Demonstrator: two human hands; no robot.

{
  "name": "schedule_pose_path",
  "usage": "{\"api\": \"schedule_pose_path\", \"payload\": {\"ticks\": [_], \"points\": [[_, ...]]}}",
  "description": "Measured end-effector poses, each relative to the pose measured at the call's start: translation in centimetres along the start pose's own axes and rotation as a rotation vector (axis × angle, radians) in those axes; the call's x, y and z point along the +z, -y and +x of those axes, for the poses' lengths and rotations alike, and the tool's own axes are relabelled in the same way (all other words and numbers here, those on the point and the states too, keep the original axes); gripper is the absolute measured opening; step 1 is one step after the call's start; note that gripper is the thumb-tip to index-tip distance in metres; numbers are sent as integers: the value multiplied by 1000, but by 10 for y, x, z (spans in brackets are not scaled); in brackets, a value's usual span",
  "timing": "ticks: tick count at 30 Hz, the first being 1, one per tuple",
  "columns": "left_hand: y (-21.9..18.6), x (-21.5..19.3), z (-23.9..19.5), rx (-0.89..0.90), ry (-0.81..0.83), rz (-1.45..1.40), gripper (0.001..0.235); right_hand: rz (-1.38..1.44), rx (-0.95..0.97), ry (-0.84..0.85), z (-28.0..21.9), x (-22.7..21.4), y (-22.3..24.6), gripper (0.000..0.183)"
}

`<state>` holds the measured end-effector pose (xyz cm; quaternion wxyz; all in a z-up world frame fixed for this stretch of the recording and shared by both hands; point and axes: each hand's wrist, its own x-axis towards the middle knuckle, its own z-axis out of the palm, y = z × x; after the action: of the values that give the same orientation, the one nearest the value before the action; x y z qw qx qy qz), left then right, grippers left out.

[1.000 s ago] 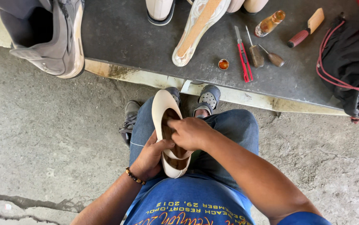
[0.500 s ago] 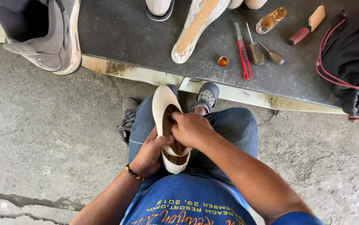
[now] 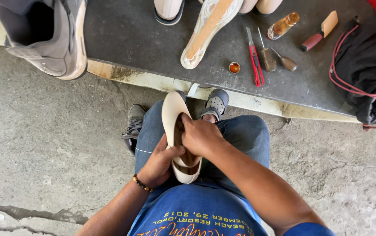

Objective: The person holds a white shoe and repeatedly rubs the inner sole with their fingers. They then dip a finger into a small container of brown liquid and apply it to the shoe's interior, rubbing it in. The person continues to rub the inside of the shoe with their fingers.

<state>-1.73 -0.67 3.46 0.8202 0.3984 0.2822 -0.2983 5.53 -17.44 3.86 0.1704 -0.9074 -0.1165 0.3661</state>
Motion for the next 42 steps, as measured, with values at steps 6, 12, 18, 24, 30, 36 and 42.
{"api": "schedule_pose_path", "payload": {"ticks": [6,12,18,24,30,36,42], "points": [[7,-12,1,-5,6,-62,48,-14,-131,120,-3,-23,21,53],[12,-9,7,10,9,-36,44,-44,-31,84,10,-14,10,41],[6,-10,-1,11,-1,8,46,-60,-80,49,-9,-3,4,31],[6,-6,2,7,19,-4,47,6,-100,82,-29,-12,-3,38],[1,-12,-8,12,35,-48,48,56,-204,86,-46,-24,11,31],[17,-23,3,-13,43,-86,52,525,45,-298,-70,-72,-24,28],[17,-34,8,-47,93,-87,57,180,100,-944,-26,-39,-158,46]]}}
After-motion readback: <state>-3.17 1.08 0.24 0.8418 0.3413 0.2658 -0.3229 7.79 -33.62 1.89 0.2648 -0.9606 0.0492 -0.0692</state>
